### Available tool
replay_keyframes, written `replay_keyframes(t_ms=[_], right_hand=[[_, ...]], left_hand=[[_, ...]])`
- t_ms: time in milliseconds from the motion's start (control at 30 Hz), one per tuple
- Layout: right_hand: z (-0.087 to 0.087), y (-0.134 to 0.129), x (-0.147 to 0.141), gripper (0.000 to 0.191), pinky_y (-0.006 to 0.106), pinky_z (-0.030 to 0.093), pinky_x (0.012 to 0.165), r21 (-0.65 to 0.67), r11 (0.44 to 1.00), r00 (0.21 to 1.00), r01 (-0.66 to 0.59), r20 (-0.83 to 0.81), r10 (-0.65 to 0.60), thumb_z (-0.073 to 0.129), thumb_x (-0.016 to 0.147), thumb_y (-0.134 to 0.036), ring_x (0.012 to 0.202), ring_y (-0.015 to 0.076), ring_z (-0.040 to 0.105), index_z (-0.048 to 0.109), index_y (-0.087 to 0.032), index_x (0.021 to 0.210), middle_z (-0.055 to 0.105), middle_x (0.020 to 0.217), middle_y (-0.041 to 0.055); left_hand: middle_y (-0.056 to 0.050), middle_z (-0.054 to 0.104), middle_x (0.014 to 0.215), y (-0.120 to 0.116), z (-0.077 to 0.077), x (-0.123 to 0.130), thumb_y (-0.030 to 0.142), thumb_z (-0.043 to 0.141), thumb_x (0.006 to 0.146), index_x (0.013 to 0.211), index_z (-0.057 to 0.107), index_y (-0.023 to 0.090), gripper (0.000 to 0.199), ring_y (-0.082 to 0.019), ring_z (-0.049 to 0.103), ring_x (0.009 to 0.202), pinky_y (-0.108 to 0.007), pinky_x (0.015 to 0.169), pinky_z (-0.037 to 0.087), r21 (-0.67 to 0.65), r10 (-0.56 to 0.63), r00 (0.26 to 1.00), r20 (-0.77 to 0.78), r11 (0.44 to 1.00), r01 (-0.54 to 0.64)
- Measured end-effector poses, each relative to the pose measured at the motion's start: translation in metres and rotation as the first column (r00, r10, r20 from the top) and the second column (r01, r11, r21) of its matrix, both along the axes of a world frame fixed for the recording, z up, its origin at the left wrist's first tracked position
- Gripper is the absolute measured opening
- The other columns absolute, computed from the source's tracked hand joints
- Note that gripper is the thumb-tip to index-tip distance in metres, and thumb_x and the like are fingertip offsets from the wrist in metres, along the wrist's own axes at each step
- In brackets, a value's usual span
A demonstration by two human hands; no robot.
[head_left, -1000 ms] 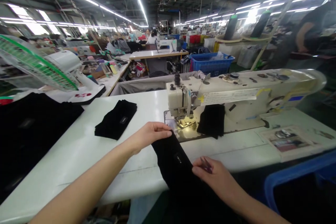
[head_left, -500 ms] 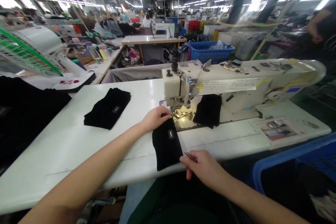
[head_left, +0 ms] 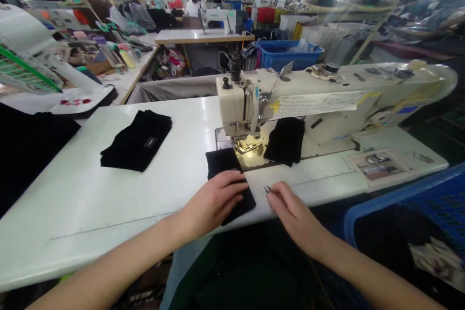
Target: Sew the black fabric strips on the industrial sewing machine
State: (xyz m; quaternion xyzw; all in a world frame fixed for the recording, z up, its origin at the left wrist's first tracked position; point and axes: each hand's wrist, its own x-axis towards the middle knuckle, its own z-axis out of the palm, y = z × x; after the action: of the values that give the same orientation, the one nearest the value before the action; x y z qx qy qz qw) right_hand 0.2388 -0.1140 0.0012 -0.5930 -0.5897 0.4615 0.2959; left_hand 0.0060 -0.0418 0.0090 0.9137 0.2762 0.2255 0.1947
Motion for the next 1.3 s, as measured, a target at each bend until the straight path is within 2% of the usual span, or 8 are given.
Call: replay_keyframes(t_ms=[67,133,200,333,467,667,967,1300], right_hand=[[-0.006,-0.012,-0.008,0.038,0.025,0.042,0.049,-0.175,0.985,0.984,-0.013,-0.175,-0.018,0.038,0.098,-0.059,0.052,0.0113,0.049,0.044,-0.023,0.085,0.052,0.069,-0.0038],[-0.015,-0.022,-0.017,0.045,0.021,0.038,0.038,-0.341,0.94,0.951,-0.025,-0.299,-0.083,0.042,0.093,-0.067,0.041,0.0086,0.044,0.042,-0.024,0.084,0.051,0.063,-0.0065],[-0.023,-0.029,-0.025,0.048,0.019,0.036,0.034,-0.406,0.914,0.926,-0.008,-0.347,-0.146,0.046,0.088,-0.071,0.038,0.0078,0.043,0.042,-0.023,0.086,0.052,0.06,-0.0079],[-0.024,-0.032,-0.034,0.048,0.016,0.03,0.031,-0.386,0.919,0.901,0.077,-0.367,-0.23,0.05,0.086,-0.07,0.034,0.0052,0.037,0.042,-0.023,0.083,0.049,0.054,-0.0097],[-0.013,-0.03,-0.037,0.047,0.016,0.026,0.031,-0.385,0.917,0.862,0.101,-0.426,-0.274,0.051,0.087,-0.069,0.033,0.0043,0.034,0.042,-0.023,0.082,0.047,0.052,-0.0104],[-0.004,-0.028,-0.042,0.045,0.016,0.027,0.031,-0.378,0.921,0.828,0.091,-0.485,-0.281,0.052,0.088,-0.067,0.033,0.0048,0.035,0.043,-0.023,0.087,0.049,0.053,-0.0108],[-0.005,-0.027,-0.043,0.04,0.016,0.028,0.029,-0.446,0.89,0.803,0.088,-0.497,-0.329,0.053,0.088,-0.062,0.031,0.0051,0.036,0.042,-0.023,0.086,0.05,0.053,-0.0107],[-0.009,-0.025,-0.042,0.041,0.015,0.028,0.029,-0.453,0.887,0.784,0.085,-0.519,-0.34,0.055,0.087,-0.063,0.031,0.0048,0.035,0.043,-0.023,0.086,0.05,0.053,-0.0109]], left_hand=[[-0.013,0.056,0.141,-0.017,-0.004,0.0,0.029,0.051,0.1,0.135,0.057,0.02,0.037,-0.028,0.05,0.135,-0.051,0.111,0.047,0.01,-0.068,0.994,-0.084,0.998,0.069],[-0.016,0.052,0.146,-0.027,-0.011,0.0,0.035,0.058,0.097,0.141,0.051,0.017,0.049,-0.033,0.046,0.138,-0.057,0.111,0.044,0.071,-0.088,0.981,-0.171,0.992,0.101],[-0.017,0.05,0.148,-0.032,-0.02,0.0,0.032,0.059,0.096,0.143,0.048,0.015,0.052,-0.035,0.044,0.139,-0.06,0.111,0.043,0.131,-0.066,0.974,-0.216,0.987,0.095],[-0.014,0.054,0.145,-0.038,-0.03,0.002,0.023,0.047,0.101,0.143,0.049,0.018,0.042,-0.029,0.047,0.138,-0.055,0.112,0.043,0.151,0.033,0.992,-0.121,0.988,-0.015],[-0.013,0.054,0.144,-0.041,-0.028,0.005,0.023,0.041,0.102,0.141,0.051,0.019,0.04,-0.026,0.051,0.135,-0.051,0.114,0.043,0.078,0.124,0.992,-0.024,0.989,-0.122],[-0.011,0.056,0.143,-0.041,-0.024,0.007,0.024,0.043,0.102,0.14,0.053,0.022,0.04,-0.027,0.05,0.136,-0.053,0.115,0.041,0.047,0.115,0.993,0.002,0.992,-0.115],[-0.011,0.056,0.143,-0.042,-0.027,0.008,0.023,0.045,0.101,0.139,0.054,0.02,0.039,-0.028,0.05,0.135,-0.053,0.115,0.041,0.069,0.124,0.992,-0.008,0.99,-0.123],[-0.013,0.058,0.14,-0.041,-0.026,0.008,0.023,0.044,0.101,0.137,0.056,0.018,0.038,-0.028,0.053,0.133,-0.053,0.113,0.044,0.096,0.125,0.992,-0.005,0.988,-0.124]])
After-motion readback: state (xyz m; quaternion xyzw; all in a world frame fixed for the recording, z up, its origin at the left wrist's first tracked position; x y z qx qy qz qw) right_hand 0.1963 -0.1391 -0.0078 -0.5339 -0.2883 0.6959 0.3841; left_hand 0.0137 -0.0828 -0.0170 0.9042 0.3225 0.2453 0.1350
